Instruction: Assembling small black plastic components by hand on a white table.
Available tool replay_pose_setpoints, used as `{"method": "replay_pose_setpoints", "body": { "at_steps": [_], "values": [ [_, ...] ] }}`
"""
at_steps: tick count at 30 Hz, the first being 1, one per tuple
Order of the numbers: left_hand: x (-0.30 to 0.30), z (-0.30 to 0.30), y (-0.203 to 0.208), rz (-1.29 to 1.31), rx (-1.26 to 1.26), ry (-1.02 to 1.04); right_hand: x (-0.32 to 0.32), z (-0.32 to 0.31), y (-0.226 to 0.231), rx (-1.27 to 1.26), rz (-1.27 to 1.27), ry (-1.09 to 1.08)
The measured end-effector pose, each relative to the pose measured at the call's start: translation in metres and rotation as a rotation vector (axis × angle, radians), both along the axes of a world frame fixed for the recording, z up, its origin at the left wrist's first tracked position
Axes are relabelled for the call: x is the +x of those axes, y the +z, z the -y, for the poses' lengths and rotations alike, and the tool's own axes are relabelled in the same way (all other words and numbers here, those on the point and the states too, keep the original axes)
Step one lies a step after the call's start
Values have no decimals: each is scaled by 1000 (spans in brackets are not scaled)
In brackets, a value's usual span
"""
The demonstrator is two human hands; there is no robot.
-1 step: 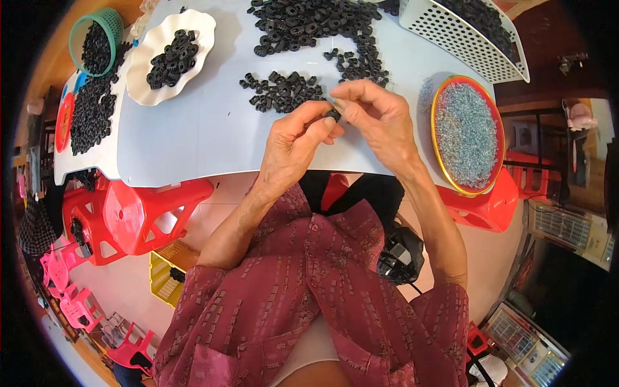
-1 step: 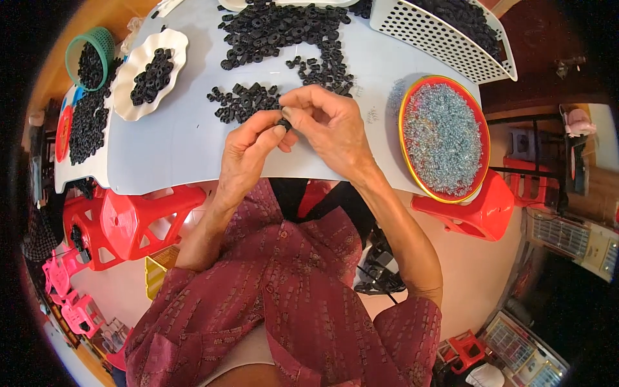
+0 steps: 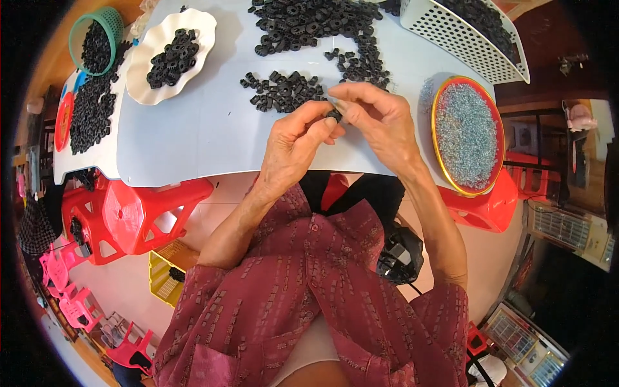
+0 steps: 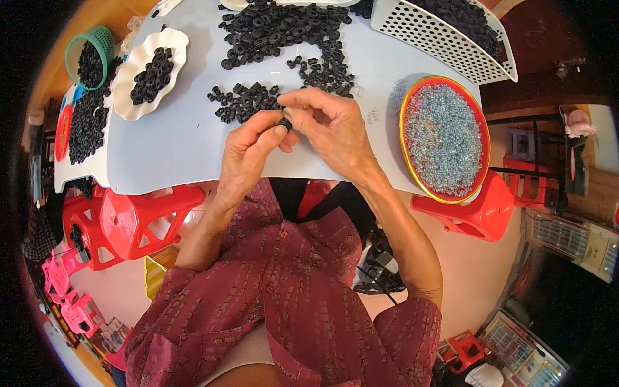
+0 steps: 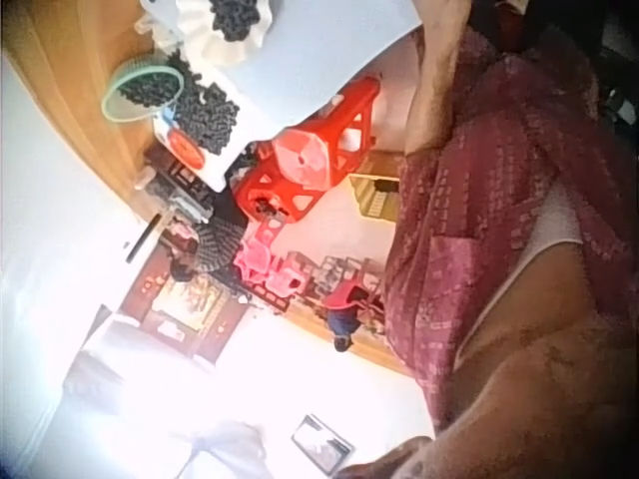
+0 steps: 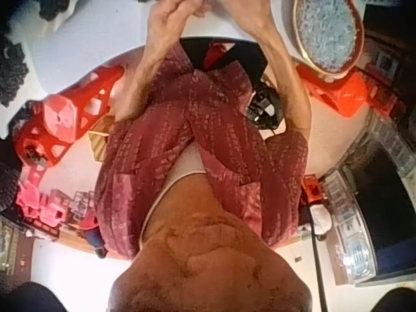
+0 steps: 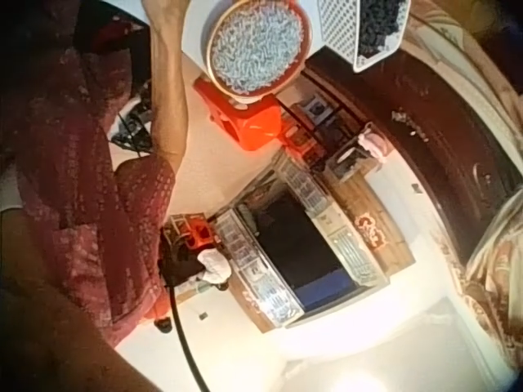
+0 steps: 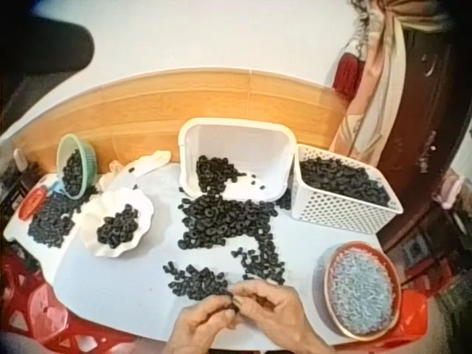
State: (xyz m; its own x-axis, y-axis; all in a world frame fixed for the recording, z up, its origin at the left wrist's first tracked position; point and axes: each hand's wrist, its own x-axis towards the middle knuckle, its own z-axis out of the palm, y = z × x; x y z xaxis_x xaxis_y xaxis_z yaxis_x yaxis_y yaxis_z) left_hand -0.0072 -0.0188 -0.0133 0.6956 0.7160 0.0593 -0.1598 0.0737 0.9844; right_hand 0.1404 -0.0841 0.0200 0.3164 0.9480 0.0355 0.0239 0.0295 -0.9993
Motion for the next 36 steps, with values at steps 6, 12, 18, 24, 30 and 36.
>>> {"method": "replay_pose_setpoints", "body": {
  "at_steps": [6,12,18,24,30,36],
  "values": [
    [-2,0,1,33,-7,-17,9,0,9,-39,37,124],
    [-2,-1,2,19,-12,-17,6,3,0,-29,20,18],
    [-2,-1,3,-8,-4,-17,6,7,2,-27,94,3],
    [-1,1,-1,-38,42,7,-7,9,-11,167,178,-118],
    [8,3,13,-189,198,23,-6,18,-28,215,184,-210],
    [13,8,16,-180,189,69,-7,18,-31,263,144,-243]
  ]
}}
